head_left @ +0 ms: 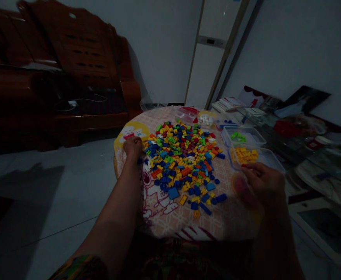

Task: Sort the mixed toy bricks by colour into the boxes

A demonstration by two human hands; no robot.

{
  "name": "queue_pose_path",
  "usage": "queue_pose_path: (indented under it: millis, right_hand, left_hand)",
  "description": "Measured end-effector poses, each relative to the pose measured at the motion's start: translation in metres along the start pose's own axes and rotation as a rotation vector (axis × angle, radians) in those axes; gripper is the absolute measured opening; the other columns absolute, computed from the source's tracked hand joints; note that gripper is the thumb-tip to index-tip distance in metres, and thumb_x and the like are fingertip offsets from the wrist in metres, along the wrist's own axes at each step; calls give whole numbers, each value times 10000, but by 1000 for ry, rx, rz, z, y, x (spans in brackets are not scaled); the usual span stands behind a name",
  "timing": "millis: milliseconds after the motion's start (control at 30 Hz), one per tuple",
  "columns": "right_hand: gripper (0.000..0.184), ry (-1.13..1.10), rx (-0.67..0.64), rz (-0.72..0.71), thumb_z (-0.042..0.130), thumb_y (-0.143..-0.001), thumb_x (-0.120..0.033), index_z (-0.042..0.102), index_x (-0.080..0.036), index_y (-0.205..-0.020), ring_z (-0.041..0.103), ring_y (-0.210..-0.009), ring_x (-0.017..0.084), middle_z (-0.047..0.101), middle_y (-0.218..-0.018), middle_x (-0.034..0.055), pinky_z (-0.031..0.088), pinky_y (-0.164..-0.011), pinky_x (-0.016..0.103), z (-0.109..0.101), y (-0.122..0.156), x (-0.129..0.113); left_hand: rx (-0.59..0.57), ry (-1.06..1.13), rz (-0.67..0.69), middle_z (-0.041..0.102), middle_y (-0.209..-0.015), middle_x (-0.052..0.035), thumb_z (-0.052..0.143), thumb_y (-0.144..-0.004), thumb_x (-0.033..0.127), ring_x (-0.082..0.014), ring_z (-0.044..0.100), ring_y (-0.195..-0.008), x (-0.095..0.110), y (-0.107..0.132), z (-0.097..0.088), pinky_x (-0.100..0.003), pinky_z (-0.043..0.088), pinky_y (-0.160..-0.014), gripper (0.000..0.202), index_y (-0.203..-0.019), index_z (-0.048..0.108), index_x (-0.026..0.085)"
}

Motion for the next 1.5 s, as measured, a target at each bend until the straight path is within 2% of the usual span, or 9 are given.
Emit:
queue_pose_path:
  millis: [167, 300, 500, 600, 733, 900, 1033, 1200, 1500]
  right_hand:
    - [315, 414, 85, 39, 587, -795, -481, 766, -222, -771, 555, -505, 193, 687, -620, 70, 313, -483, 284, -38, 10, 39]
    - [335, 363, 112, 3, 554, -838, -460, 769, -203, -829, 599, -556, 206, 707, -658, 80, 360, -523, 292, -33, 11, 30]
    - [364, -3, -69, -89, 521, -906, -461, 756, -184, -934, 681, -700, 206, 741, -756, 65, 460, -648, 285, 31, -2, -21]
    - [340, 82, -124, -59, 486, -932, -380, 751, -173, -979, 676, -723, 201, 736, -767, 74, 447, -671, 278, 70, -16, -27]
    - [347, 253, -103, -15, 421, -950, -240, 730, -134, -1065, 674, -897, 234, 740, -972, 143, 445, -786, 303, 113, -45, -20]
    - [395, 392, -146, 37, 396, -942, -143, 641, -52, -1237, 602, -1117, 271, 665, -1176, 217, 423, -940, 332, 153, -88, -10]
    - [378, 425, -221, 104, 417, -913, -99, 682, -49, -1178, 637, -1090, 282, 690, -1136, 228, 446, -898, 327, 172, -109, 2]
    - [336, 425, -292, 121, 455, -895, -104, 733, -74, -1081, 682, -1006, 267, 730, -1048, 203, 469, -837, 307, 186, -105, 12]
    - [360, 328, -211, -90, 405, -954, -158, 703, -125, -1152, 625, -1029, 262, 708, -1059, 157, 438, -905, 344, 161, -76, -23]
  left_hand:
    - [35, 26, 10, 729, -1114, -97, 535, -778, 188, -274, 649, -1093, 0, 0, -1, -361, 478, -1006, 325, -1015, 754, 147]
    - [33, 28, 18, 729, -1106, -87, 544, -755, 184, -284, 640, -1112, 0, -1, -1, -371, 474, -1022, 303, -966, 760, 160]
    - [17, 0, 8, 731, -1089, -93, 542, -777, 200, -280, 653, -1074, 0, 0, -2, -379, 492, -989, 313, -1006, 750, 161]
    - [-1, 1, 9, 723, -1135, -96, 538, -782, 203, -276, 647, -1100, 0, 1, -2, -372, 481, -1004, 328, -1033, 745, 156]
    - [14, -3, 22, 722, -1148, -98, 525, -781, 205, -284, 638, -1127, 0, -1, -1, -371, 472, -1014, 318, -993, 757, 155]
    - [10, -13, 32, 733, -1119, -83, 523, -771, 223, -285, 646, -1107, -4, -5, 2, -367, 486, -990, 318, -972, 765, 173]
    - [13, -16, 40, 739, -1110, -68, 518, -768, 232, -280, 643, -1114, -7, -8, 3, -362, 480, -995, 310, -952, 762, 184]
    - [38, 8, 44, 744, -1082, -55, 526, -742, 227, -269, 651, -1084, -7, -8, 2, -346, 485, -977, 290, -914, 756, 195]
    - [-4, -6, 3, 742, -1079, -79, 534, -757, 213, -267, 665, -1059, -2, -2, -2, -331, 499, -951, 345, -1010, 763, 162]
Point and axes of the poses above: each hand's wrist, its own y-axis away from the middle knuckle, its own z-axis out of the palm, x = y × z, the point moved 8 cm from there along -y, towards the middle knuckle
